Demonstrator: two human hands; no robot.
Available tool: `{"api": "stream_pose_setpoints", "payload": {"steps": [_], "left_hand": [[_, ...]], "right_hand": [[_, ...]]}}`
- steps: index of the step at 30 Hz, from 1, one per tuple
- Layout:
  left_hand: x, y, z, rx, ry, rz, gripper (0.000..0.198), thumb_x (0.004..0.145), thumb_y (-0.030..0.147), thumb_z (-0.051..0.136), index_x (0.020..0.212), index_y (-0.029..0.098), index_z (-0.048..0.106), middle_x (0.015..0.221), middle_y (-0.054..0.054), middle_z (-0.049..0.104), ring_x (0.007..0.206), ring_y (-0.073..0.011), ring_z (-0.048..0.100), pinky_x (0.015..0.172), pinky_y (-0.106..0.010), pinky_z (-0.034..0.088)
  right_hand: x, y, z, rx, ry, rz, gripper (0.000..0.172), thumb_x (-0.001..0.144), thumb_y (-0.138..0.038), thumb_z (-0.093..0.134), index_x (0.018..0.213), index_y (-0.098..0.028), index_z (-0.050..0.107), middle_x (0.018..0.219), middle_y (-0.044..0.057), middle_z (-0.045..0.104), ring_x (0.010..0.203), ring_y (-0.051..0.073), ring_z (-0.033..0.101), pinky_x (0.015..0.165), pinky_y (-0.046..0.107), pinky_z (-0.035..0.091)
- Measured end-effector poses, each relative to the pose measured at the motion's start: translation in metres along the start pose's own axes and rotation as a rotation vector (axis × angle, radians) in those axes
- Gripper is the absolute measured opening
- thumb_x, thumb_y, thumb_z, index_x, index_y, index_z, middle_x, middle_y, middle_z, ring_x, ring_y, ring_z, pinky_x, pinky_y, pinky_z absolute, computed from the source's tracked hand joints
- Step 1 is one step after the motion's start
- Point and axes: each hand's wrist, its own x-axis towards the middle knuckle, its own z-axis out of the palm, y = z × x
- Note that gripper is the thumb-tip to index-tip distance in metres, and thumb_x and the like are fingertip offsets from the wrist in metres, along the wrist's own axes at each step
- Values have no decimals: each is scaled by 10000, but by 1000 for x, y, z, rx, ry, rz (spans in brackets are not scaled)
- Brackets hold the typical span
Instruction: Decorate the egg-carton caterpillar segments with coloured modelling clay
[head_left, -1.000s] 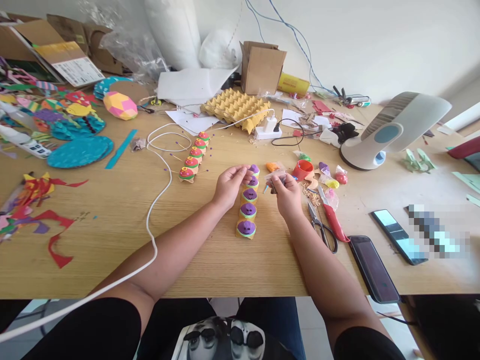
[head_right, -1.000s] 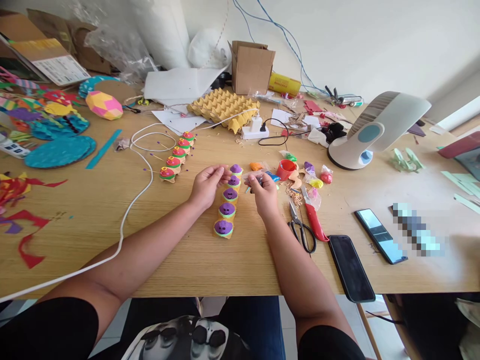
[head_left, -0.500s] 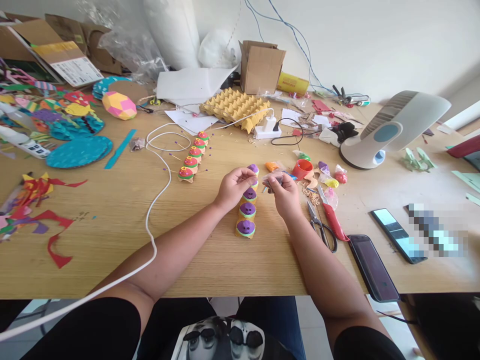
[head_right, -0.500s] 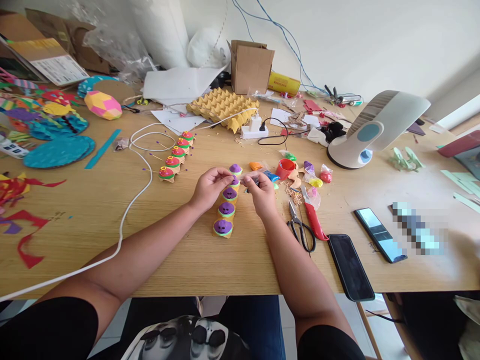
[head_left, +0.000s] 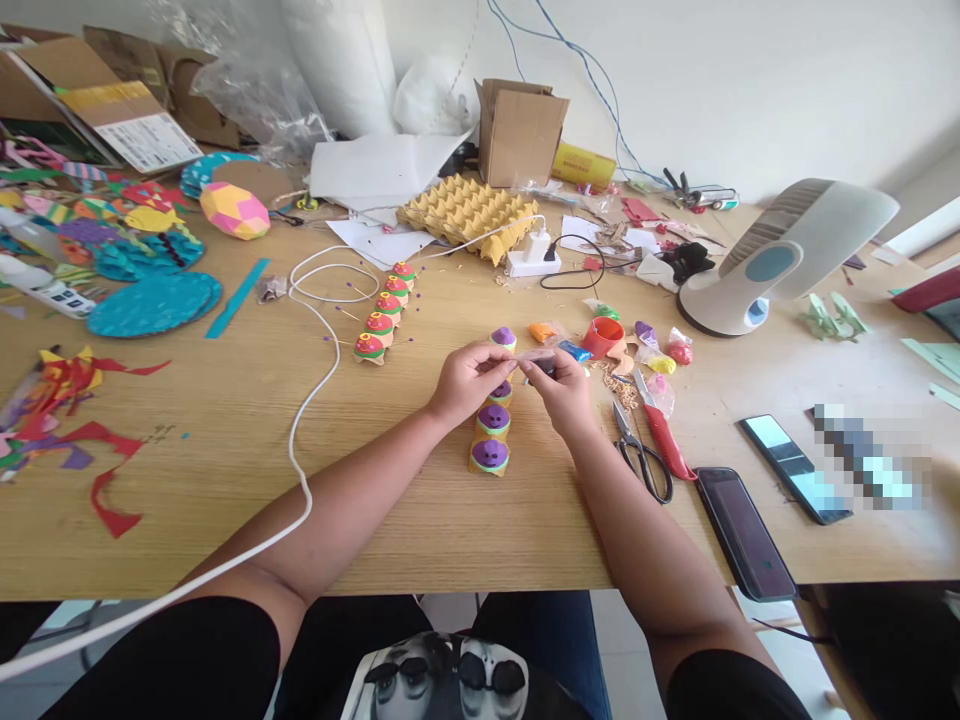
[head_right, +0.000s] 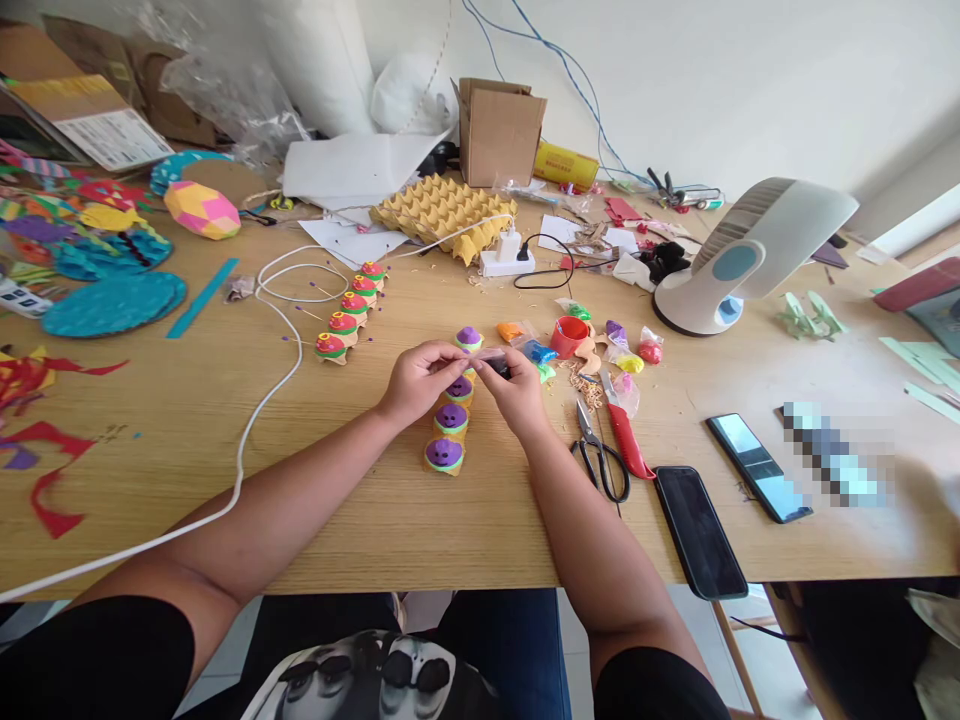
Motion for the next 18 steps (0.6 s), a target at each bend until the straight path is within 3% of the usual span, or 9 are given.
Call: {"api": "stream_pose_setpoints", "payload": {"steps": [4,10,15,18], "left_hand": [[-1,-1,0,47,-15,46,187,845,377,738,855,192,761,849,-39,727,710,-136,680,636,-239,566],[-2,1,2,-31,-39,-9,241,851,426,737,916,196,769,869,-42,747,718,-140,693,629,-242,570],[-1,0,1,46,17,42,220,857,407,737,906,198,780,884,-49,751,734,-140,684,647,-241,555],[-2,-3,1,90,44,62,198,858,384,737,896,193,776,870,-49,748,705,-131,667,627,-235,538]], "right_hand": [[-1,-1,0,-1,-3,-14,211,794,-451,802,780,-246,754,797,15,701,793,183,632,792,338,523],[-2,-3,-1,-9,18,-14,204,801,-457,791,832,-255,780,854,23,729,830,195,645,792,342,524],[-2,-1,0,75,-7,32,272,843,-508,739,807,-238,743,762,-2,661,685,134,564,664,281,495],[0,4,1,170,75,66,359,853,-582,693,782,-230,689,706,-15,596,626,118,510,590,257,468]]}}
